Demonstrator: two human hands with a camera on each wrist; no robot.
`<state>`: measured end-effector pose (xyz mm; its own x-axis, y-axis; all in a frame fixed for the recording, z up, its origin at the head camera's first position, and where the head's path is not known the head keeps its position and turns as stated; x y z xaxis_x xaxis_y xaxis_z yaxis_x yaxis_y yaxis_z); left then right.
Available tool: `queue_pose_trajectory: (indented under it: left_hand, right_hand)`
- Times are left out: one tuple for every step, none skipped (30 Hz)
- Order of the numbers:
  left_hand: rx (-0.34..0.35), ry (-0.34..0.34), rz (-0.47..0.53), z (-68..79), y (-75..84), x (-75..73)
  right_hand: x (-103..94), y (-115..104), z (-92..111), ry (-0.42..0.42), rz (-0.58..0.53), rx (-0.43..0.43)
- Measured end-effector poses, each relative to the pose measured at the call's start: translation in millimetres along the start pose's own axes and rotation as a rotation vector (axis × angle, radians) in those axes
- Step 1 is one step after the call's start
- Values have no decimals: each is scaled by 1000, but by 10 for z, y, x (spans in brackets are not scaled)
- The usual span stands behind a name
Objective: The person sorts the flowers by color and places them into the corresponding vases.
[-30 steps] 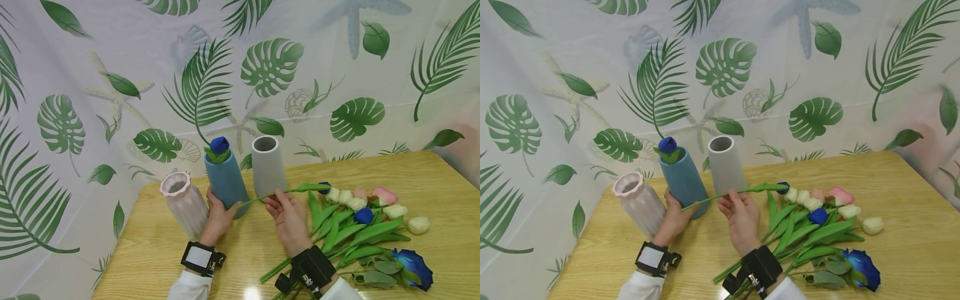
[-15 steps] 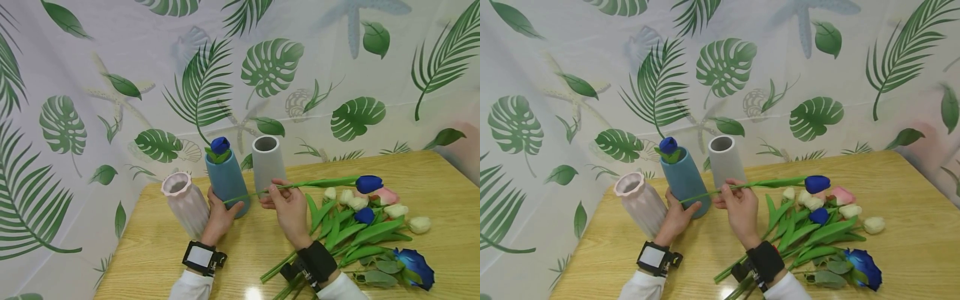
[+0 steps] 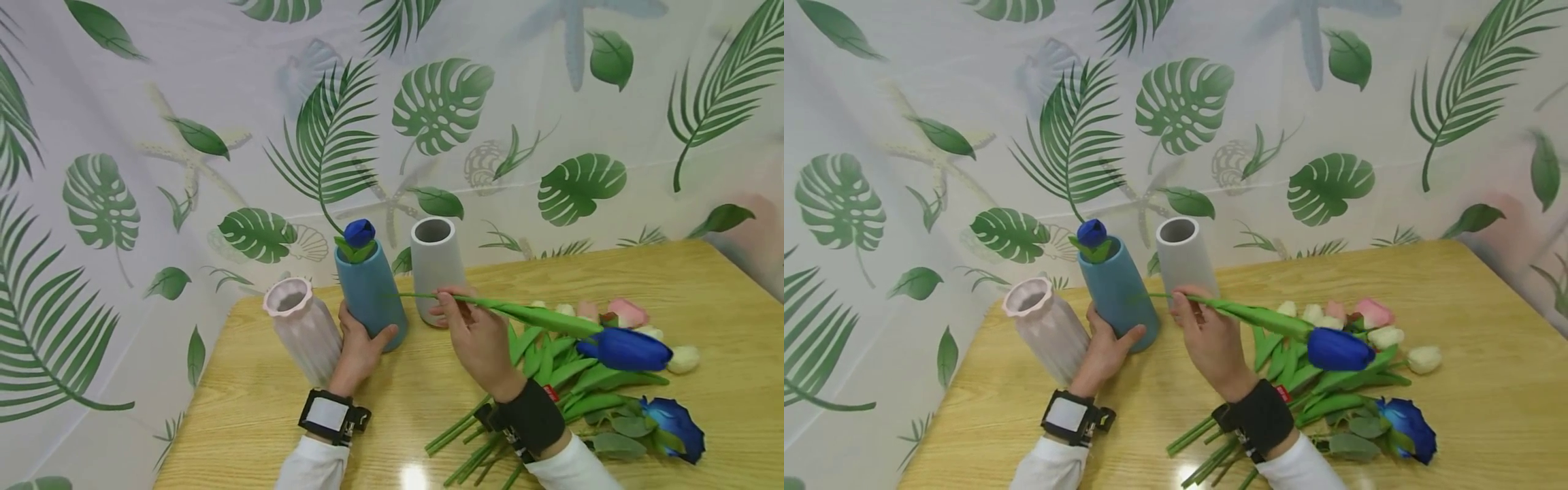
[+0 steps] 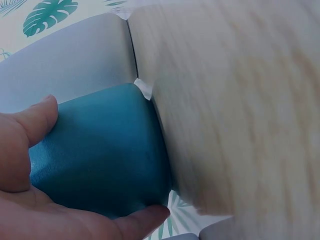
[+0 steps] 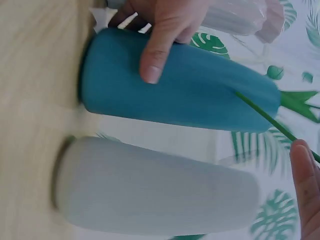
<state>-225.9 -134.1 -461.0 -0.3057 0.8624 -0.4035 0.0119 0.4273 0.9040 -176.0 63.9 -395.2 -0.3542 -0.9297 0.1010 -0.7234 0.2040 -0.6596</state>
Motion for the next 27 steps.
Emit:
queue_pose_trajectory:
  left_hand:
    - [2,1,0,-3,-3,2]
    - [4,-1,-3,-6,-8,6]
    - [11,-2,-1,-10,-9,9]
    - [13,-4,0,-11,-9,13]
    - [18,-6,1,-10,-9,17]
    - [22,-9,2,-12,-8,22]
    - [27,-11,3,-12,-8,28]
    - [31,-13,3,-11,-8,33]
    - [36,-12,7,-11,-6,37]
    - [36,-12,6,-10,-6,41]
    - [40,-11,7,-9,-7,45]
    - [42,-11,9,-8,-4,48]
    - [43,-9,11,-6,-3,50]
    - [45,-8,11,-6,-1,51]
    - [45,-8,13,-6,3,51]
    - [42,-10,11,-7,5,52]
    - [39,-12,11,-9,7,53]
    - [36,-14,9,-12,9,54]
    - [34,-14,8,-15,10,54]
    - [31,-13,6,-19,10,54]
    - [28,-12,7,-21,11,53]
    - [23,-12,6,-23,10,52]
    - [22,-11,7,-25,9,49]
    - [20,-9,6,-26,9,44]
    - [16,-9,5,-25,10,39]
    - [16,-9,3,-26,9,32]
    - [13,-12,1,-26,6,26]
  right_hand:
    - [8,-34,-4,2,-7,-45]
    - [17,-70,-8,6,-12,-81]
    - [28,-104,-14,11,-20,-112]
    - [41,-140,-21,24,-21,-146]
    - [54,-169,-27,44,-21,-181]
    - [70,-195,-33,62,-24,-210]
    - [90,-218,-42,75,-40,-232]
    - [111,-238,-54,88,-47,-251]
    - [132,-252,-66,100,-50,-270]
    - [152,-260,-79,108,-43,-289]
    - [172,-264,-94,108,-38,-306]
    - [193,-263,-110,101,-27,-319]
    - [212,-259,-128,91,-8,-329]
    - [229,-249,-146,77,27,-334]
    - [244,-237,-164,58,60,-332]
    - [261,-224,-183,35,93,-322]
    - [277,-211,-202,5,120,-298]
    - [293,-196,-221,-31,140,-255]
    - [312,-183,-243,-74,151,-206]
    - [333,-172,-267,-119,160,-151]
    - [354,-167,-293,-161,162,-93]
    - [380,-162,-321,-201,165,-50]
    - [405,-157,-346,-236,177,-10]
    - [434,-158,-374,-268,194,12]
    - [465,-164,-400,-295,228,5]
    - [499,-171,-426,-318,272,-31]
    - [532,-179,-441,-377,410,-131]
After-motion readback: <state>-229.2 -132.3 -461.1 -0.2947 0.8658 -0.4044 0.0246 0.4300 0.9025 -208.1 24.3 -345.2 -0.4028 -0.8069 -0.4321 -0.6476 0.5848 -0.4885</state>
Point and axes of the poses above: each hand's wrist, its own z-axis away from the middle knuckle, its own x-axis out of the palm, y = z × x, the point moved 2 cm from there along -z, towards the middle knuckle, and after that the axes turned 14 degrees about y, right-handed, at the moved point
